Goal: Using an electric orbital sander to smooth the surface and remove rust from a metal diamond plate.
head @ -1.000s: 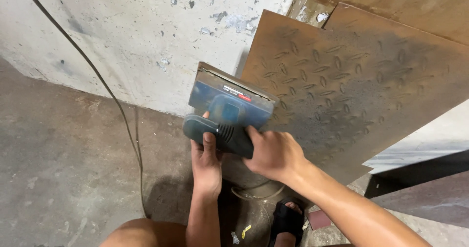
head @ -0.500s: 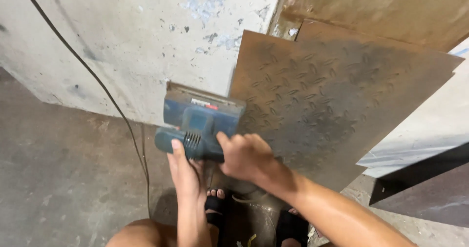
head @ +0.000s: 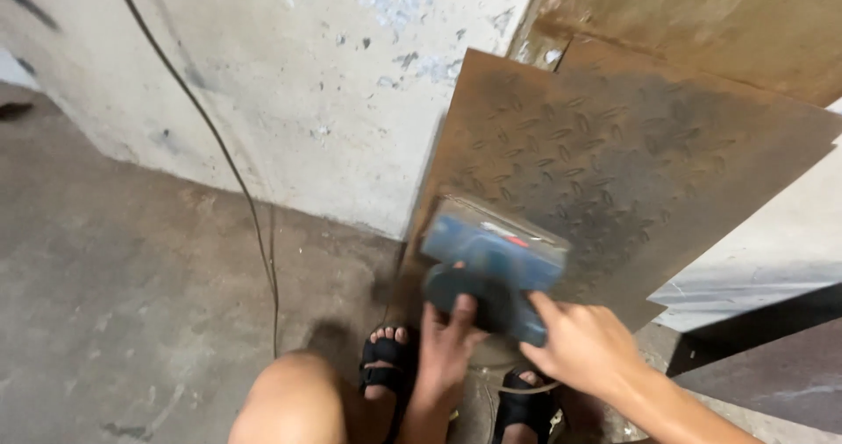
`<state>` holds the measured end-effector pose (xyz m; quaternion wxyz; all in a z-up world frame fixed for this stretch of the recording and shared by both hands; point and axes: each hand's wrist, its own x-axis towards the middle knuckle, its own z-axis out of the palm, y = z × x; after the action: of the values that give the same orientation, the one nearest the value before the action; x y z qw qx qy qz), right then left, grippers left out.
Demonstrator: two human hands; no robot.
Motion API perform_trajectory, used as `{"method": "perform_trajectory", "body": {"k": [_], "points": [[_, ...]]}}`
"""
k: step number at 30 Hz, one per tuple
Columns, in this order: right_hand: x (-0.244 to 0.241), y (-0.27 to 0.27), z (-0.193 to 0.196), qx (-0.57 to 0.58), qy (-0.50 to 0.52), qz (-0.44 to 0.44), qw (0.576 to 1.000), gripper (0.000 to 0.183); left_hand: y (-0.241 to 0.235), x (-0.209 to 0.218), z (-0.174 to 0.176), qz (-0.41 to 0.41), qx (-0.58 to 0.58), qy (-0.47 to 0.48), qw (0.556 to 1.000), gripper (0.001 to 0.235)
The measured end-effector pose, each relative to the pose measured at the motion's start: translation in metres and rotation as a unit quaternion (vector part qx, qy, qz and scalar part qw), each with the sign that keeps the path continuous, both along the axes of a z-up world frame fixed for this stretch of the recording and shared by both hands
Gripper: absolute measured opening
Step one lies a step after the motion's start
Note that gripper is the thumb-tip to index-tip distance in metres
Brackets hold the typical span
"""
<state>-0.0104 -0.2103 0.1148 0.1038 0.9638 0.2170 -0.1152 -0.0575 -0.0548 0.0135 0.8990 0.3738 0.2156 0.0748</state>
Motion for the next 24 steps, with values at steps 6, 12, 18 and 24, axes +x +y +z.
{"method": "perform_trajectory", "body": {"k": [6,12,18,24], "points": [[-0.005,-0.055,-0.012,0.011,-0.062,-0.091,0.994,0.074,-0.028,0.002,0.038,-0.033,0.02,-0.044,0.998,0.051],[-0.005,-0.065,-0.012,0.003,-0.095,-0.127,0.987,0.076,-0.063,0.005,0.059,0.097,0.056,-0.082,0.99,0.057],[0.004,-0.075,-0.021,-0.011,-0.151,-0.082,0.985,0.08,-0.082,0.017,0.061,0.104,-0.049,-0.127,0.985,0.086],[0.013,-0.074,-0.014,0.023,-0.192,-0.069,0.979,0.073,-0.074,0.026,0.074,0.073,-0.004,-0.104,0.992,0.094]]}}
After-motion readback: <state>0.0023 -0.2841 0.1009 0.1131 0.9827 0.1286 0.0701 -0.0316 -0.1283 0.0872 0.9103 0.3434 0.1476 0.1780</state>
